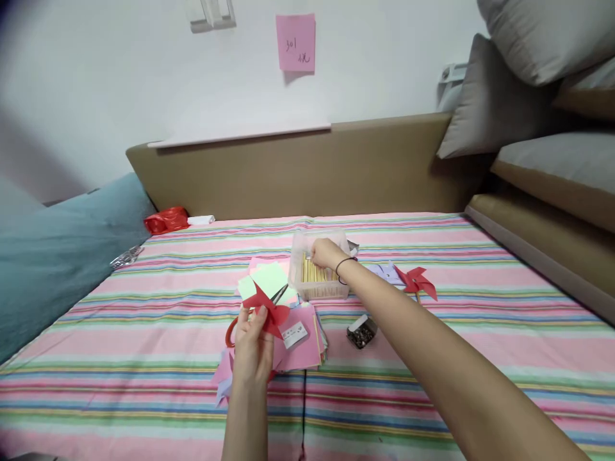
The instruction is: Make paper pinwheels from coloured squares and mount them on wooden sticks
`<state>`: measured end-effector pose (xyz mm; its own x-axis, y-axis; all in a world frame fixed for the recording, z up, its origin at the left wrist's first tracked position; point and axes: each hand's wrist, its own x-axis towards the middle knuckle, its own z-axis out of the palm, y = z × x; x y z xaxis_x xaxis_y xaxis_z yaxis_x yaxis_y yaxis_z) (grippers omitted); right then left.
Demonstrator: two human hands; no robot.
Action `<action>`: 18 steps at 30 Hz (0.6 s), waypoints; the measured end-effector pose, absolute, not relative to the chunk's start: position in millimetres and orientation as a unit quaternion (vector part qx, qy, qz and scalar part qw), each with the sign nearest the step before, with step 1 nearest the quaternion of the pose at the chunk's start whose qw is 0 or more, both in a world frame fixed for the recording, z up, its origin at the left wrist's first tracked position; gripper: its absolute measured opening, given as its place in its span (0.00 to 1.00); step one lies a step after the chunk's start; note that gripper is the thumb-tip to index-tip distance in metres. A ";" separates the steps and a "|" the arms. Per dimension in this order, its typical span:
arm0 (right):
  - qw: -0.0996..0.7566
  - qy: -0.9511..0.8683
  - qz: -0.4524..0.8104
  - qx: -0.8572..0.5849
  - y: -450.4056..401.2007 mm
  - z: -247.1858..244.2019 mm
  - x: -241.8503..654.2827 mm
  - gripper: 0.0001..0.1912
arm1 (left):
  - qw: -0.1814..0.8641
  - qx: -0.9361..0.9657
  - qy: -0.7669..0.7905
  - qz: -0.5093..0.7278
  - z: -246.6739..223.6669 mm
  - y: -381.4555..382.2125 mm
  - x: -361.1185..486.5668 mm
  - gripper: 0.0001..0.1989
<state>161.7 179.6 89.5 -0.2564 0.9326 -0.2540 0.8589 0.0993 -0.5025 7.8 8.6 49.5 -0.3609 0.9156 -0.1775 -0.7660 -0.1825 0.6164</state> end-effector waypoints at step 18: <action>-0.161 -0.651 0.351 -0.653 216.2 25.2 115.8 0.15 | 0.567 0.069 0.290 0.768 40.4 -8.3 18.8 0.25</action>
